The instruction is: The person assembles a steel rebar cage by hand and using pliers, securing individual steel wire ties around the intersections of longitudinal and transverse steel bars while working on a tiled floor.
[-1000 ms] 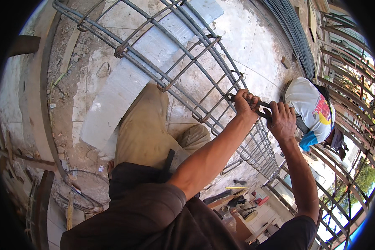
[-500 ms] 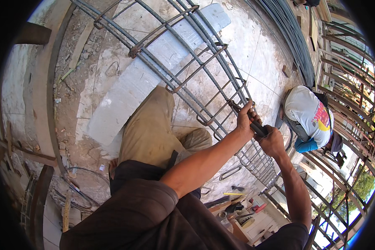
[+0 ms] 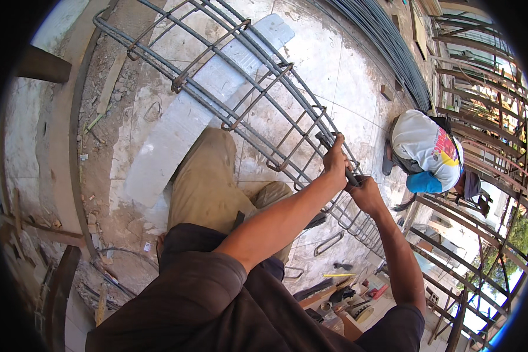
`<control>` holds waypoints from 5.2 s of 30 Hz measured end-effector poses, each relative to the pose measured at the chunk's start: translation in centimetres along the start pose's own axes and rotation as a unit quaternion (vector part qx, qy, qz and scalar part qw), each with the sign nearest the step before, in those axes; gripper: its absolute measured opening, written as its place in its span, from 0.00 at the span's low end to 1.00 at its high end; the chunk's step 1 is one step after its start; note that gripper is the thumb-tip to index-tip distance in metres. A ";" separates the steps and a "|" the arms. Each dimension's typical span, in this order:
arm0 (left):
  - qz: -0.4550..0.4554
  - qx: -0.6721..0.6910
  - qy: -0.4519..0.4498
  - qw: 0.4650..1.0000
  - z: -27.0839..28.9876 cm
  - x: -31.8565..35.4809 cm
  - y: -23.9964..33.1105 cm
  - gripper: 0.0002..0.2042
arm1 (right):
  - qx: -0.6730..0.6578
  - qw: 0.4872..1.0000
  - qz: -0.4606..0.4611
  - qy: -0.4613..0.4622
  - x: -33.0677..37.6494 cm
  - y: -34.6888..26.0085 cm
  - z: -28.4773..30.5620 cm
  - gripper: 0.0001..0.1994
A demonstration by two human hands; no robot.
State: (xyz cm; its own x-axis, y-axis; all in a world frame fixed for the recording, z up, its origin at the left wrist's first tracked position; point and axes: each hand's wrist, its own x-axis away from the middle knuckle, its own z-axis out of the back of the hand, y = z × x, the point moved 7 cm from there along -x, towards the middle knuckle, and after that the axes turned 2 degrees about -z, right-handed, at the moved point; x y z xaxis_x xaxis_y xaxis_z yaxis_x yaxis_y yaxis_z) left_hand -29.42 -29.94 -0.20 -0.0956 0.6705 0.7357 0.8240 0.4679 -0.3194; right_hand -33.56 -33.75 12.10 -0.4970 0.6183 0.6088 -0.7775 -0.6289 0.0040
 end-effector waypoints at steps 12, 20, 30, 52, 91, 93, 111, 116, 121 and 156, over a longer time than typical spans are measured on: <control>-0.252 -0.688 -0.288 0.616 5.8 15.7 -4.0 0.24 | -0.808 0.573 -0.072 -0.117 17.9 3.7 -16.2 0.19; -0.349 -0.866 -0.345 0.096 8.6 18.5 -9.2 0.06 | -0.871 0.476 -0.044 -0.109 25.0 4.0 -20.8 0.29; -0.222 -0.866 -0.308 0.325 5.5 22.4 -5.7 0.12 | -0.781 0.617 0.051 -0.087 32.0 10.2 -22.6 0.33; -0.657 -0.744 0.118 0.032 -10.0 50.0 23.8 0.15 | -0.295 0.834 -0.431 0.176 18.3 20.1 -43.1 0.28; -0.291 -0.923 0.106 0.228 9.4 34.2 23.7 0.12 | -0.385 0.868 -0.123 0.289 -3.7 6.4 -13.4 0.17; -0.294 -0.923 0.106 0.225 9.7 34.2 23.7 0.12 | -0.383 0.870 -0.113 0.288 -3.8 6.4 -13.4 0.16; -0.305 -0.917 0.059 0.251 8.3 33.9 19.9 0.12 | -0.378 0.873 -0.127 0.282 -4.2 6.8 -14.0 0.17; -0.303 -0.916 0.062 0.257 8.5 34.0 20.1 0.12 | -0.365 0.873 -0.122 0.299 -4.2 6.4 -14.0 0.16; -0.311 -0.907 0.049 0.279 8.2 34.2 19.9 0.13 | -0.365 0.871 -0.115 0.308 -4.1 6.0 -13.8 0.15; -0.208 -0.924 -0.254 0.194 10.2 30.7 5.5 0.10 | -0.529 0.800 0.275 -0.066 21.7 -2.2 -17.9 0.10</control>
State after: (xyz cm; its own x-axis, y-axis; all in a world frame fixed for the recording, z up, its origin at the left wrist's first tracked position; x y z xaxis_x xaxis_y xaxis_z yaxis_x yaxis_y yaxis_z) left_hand -33.49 -0.92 14.51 -0.0251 0.9861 0.1640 -0.5669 -0.1491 0.8101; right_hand -49.47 -10.52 11.11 -0.8858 0.2859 0.3656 -0.3801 0.0052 -0.9249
